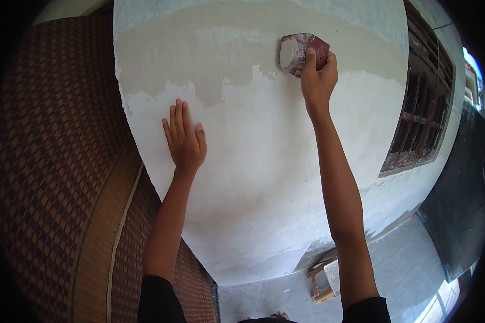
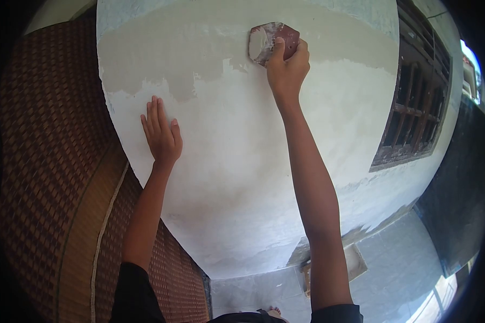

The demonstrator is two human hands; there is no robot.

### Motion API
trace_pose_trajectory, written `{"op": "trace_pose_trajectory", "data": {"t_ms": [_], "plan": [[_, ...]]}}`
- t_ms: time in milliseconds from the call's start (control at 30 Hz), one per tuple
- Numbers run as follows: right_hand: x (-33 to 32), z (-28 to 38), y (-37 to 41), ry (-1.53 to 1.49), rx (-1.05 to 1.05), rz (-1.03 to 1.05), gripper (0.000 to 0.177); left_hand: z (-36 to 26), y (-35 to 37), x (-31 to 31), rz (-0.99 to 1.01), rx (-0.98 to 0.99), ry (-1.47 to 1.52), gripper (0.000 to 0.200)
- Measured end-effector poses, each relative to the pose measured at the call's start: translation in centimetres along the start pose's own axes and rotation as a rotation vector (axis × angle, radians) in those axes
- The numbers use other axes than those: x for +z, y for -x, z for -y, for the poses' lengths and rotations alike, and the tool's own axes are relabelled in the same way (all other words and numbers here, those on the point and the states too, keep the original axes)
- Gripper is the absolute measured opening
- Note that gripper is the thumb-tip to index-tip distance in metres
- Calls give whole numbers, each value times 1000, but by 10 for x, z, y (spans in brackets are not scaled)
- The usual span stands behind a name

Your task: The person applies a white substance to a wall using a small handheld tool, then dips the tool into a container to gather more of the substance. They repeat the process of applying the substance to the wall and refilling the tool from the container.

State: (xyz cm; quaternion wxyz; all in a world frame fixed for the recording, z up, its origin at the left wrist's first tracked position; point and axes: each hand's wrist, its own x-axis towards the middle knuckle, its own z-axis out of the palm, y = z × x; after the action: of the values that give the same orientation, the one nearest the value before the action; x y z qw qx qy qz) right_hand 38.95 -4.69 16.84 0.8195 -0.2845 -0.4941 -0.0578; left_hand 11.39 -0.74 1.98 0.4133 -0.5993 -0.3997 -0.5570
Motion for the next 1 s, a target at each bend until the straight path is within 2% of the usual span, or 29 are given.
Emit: {"op": "trace_pose_trajectory", "data": {"t_ms": [67,167,267,333,400,467,600,733,800,867,900,1000], "plan": [[22,4,10,50,-123,118,35,1,0,0,-2,10,9,59],[29,0,11,237,-236,141,33,2,0,-1,7,15,10,59],[-2,-20,-3,210,-23,14,34,2,0,-1,14,4,9,59],[-20,-19,0,84,73,-129,31,0,0,0,6,-3,6,58],[-19,-8,2,25,104,-151,29,1,0,0,3,-6,5,58],[-8,-2,8,-59,-3,17,31,1,0,0,9,0,8,58],[14,-7,10,257,-130,169,37,2,0,-1,7,9,15,58],[-24,-31,-16,161,58,-61,32,2,1,1,8,5,-10,58],[-27,-12,-7,69,-3,-189,30,-1,1,1,6,-3,-8,58],[-17,9,2,-25,35,-4,28,0,0,1,3,-6,-9,58],[-1,7,6,-87,-82,41,30,0,-1,2,3,-3,-5,59],[29,5,14,163,-235,195,33,2,1,-1,15,4,6,59]]}}
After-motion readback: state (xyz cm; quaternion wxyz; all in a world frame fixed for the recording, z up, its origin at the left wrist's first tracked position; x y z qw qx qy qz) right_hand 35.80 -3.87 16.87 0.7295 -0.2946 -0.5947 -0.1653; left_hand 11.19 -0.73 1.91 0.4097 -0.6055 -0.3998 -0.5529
